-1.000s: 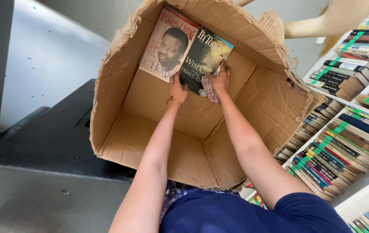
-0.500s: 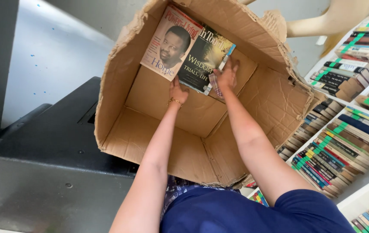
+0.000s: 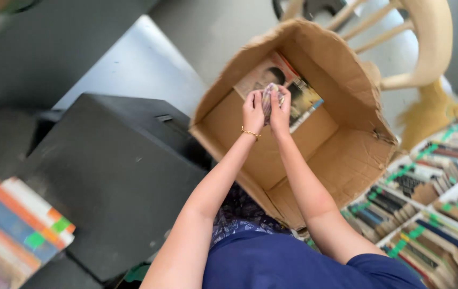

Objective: The person wipes the front and back covers of magazines with a cloth and places them into a cardboard box.

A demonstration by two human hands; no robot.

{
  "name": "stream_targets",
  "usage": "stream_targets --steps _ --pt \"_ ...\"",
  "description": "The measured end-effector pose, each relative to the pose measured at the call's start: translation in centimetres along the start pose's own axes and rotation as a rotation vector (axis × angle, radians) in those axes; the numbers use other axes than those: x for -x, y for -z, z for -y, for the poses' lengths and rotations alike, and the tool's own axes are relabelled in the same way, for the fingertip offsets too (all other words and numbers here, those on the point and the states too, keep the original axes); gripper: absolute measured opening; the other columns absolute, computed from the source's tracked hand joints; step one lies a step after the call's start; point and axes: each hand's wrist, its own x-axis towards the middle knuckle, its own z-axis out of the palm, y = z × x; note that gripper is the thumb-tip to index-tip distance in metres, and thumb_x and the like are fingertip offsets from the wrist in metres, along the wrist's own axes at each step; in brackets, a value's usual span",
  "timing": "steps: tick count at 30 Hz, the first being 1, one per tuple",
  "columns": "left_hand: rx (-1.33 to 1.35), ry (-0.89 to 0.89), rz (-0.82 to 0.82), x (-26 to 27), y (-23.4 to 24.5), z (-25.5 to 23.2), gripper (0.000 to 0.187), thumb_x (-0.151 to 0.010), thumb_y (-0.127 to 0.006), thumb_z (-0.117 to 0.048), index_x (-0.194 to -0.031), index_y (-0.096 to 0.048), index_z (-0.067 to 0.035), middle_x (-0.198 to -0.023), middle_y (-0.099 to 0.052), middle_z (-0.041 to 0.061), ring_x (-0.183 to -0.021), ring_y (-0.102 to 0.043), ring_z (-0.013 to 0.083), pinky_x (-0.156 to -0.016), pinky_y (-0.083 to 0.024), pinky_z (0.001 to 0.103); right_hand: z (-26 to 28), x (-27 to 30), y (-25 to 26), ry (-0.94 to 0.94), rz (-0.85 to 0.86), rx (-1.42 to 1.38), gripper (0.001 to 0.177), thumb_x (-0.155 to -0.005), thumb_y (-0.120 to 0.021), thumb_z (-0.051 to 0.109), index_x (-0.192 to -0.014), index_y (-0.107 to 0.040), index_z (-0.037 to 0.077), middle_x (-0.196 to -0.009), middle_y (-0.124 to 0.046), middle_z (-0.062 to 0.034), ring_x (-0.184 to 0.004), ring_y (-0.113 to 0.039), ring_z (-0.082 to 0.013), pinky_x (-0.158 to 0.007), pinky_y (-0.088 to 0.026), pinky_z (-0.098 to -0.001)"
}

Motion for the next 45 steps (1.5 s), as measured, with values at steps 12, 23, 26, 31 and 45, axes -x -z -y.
stream_targets --steps 12,23,26,31,45 --pt "-0.269 -0.376 -0.585 20.3 38.6 -20.4 0.024 -0.095 -0.051 0.001 -0.115 -0.055 -0.011 -0.105 -0.059 0.018 -0.104 -0.063 0.0451 -0.086 -0.057 0.051 17.4 32.4 -22.8 0.427 0.837 0.228 0.038 -0.105 -0.064 0.047 -0.079 -0.069 0.02 -0.068 -0.062 0.001 -0.072 -0.056 -0.0122 -0.069 -0.049 -0.0323" --pt "-0.162 -0.409 -0.902 43.0 58.6 -24.5 0.016 -0.092 -0.058 0.003 -0.104 -0.065 -0.003 -0.095 -0.068 0.003 -0.076 -0.058 0.0106 -0.067 -0.051 0.023 29.4 55.0 -35.9 1.661 1.336 0.641 0.068 -0.075 -0.081 0.022 -0.14 -0.063 0.031 -0.152 -0.045 0.0048 -0.087 -0.064 -0.0226 -0.074 -0.055 -0.0375" --pt "-0.075 -0.357 -0.89 43.7 59.3 -22.9 0.015 -0.093 -0.058 0.003 -0.104 -0.065 -0.003 -0.098 -0.069 0.003 -0.079 -0.06 0.0106 -0.071 -0.053 0.023 27.9 55.3 -36.0 1.651 1.421 0.697 0.048 -0.081 -0.079 0.031 -0.129 -0.071 0.024 -0.147 -0.057 0.0057 -0.105 -0.067 -0.0278 -0.082 -0.053 -0.0403" --pt "-0.007 -0.332 -0.92 41.0 61.4 -23.0 0.011 -0.098 -0.059 -0.008 -0.108 -0.063 -0.006 -0.094 -0.07 0.003 -0.08 -0.067 0.0126 -0.074 -0.055 0.025 27.7 55.1 -34.6 1.678 1.386 0.562 0.03 -0.096 -0.067 0.025 -0.123 -0.076 0.016 -0.143 -0.063 -0.0002 -0.09 -0.07 -0.0299 -0.074 -0.053 -0.0394" --pt "0.293 -0.223 -0.873 41.2 53.5 -23.7 0.016 -0.105 -0.06 -0.016 -0.103 -0.061 0.0 -0.079 -0.071 0.016 -0.062 -0.074 0.0235 -0.053 -0.064 0.03 26.1 45.4 -24.9 1.011 1.856 0.076 0.023 -0.094 -0.078 0.021 -0.113 -0.077 0.009 -0.119 -0.072 -0.0116 -0.112 -0.071 -0.0332 -0.095 -0.055 -0.0448"
